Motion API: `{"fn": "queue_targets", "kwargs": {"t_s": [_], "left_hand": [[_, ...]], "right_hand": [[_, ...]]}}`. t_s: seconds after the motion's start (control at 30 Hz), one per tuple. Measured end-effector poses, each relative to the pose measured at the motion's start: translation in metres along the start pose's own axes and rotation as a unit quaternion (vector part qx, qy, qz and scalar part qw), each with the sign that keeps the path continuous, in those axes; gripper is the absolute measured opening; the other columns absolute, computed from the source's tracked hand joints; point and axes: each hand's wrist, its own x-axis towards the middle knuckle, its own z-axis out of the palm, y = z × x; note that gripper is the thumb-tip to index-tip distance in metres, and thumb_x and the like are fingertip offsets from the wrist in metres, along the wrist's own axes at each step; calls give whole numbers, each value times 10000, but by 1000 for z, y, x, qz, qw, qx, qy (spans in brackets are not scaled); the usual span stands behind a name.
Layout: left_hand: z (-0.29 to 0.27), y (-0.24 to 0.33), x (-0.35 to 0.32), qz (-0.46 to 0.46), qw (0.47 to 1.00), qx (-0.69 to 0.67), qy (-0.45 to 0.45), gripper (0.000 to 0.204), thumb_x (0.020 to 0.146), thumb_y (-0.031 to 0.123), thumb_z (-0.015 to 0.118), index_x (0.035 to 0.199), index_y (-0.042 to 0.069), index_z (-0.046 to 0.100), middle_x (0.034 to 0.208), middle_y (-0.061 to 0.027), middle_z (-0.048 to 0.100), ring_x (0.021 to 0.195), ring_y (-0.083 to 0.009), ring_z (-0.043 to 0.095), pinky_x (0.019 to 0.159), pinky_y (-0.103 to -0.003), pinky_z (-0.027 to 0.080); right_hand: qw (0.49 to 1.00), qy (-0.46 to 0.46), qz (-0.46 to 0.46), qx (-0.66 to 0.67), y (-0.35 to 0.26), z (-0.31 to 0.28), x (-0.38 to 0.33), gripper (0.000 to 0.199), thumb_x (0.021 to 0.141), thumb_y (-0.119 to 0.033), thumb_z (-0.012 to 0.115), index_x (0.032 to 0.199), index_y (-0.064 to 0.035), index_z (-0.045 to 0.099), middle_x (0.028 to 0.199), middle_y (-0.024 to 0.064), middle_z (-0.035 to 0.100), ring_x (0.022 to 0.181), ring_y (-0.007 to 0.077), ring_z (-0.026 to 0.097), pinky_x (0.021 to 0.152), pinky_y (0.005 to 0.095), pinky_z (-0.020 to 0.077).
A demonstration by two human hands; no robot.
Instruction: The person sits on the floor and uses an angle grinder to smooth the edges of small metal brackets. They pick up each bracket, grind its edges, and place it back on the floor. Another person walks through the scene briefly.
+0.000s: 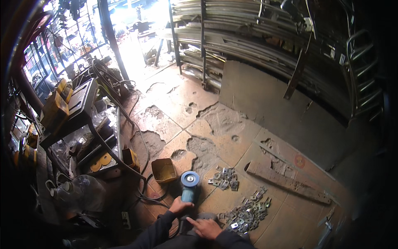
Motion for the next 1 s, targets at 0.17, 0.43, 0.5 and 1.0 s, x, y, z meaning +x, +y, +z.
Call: {"fn": "queue_targets", "kwargs": {"t_s": [0.17,0.43,0.5,1.0], "left_hand": [[-17,-9,-5,-13,966,242,88,969,672,579,921,1217,-127,543,1158,-370,686,1096,-462,715,925,-476,581],[11,6,-49,-25,907,398,131,860,854,628,721,1278,-94,523,1277,-347,640,1148,-491,692,974,-560,568],[9,6,-51,-17,904,407,126,856,865,613,717,1296,-93,499,1261,-350,645,1138,-486,698,964,-564,570],[100,68,-104,124,913,389,-5,1176,832,527,828,1591,-103,189,1393,-319,586,1196,-452,681,990,-486,569]], "right_hand": [[964,47,218,147,-9,-57,-76,501,1024,-289,716,1473,-100,597,1290,223,738,1097,319,758,960,450,576],[450,347,405,717,-118,-238,-217,521,1085,-405,588,1441,-24,579,1205,140,741,1075,258,716,1025,437,541],[727,307,301,535,-183,-261,-234,506,1074,-389,567,1396,-1,607,1254,157,723,1143,297,692,1068,462,508],[862,263,427,-68,-264,-292,-247,454,954,-436,699,1204,-58,707,1122,197,721,1061,396,700,931,489,560]]}}
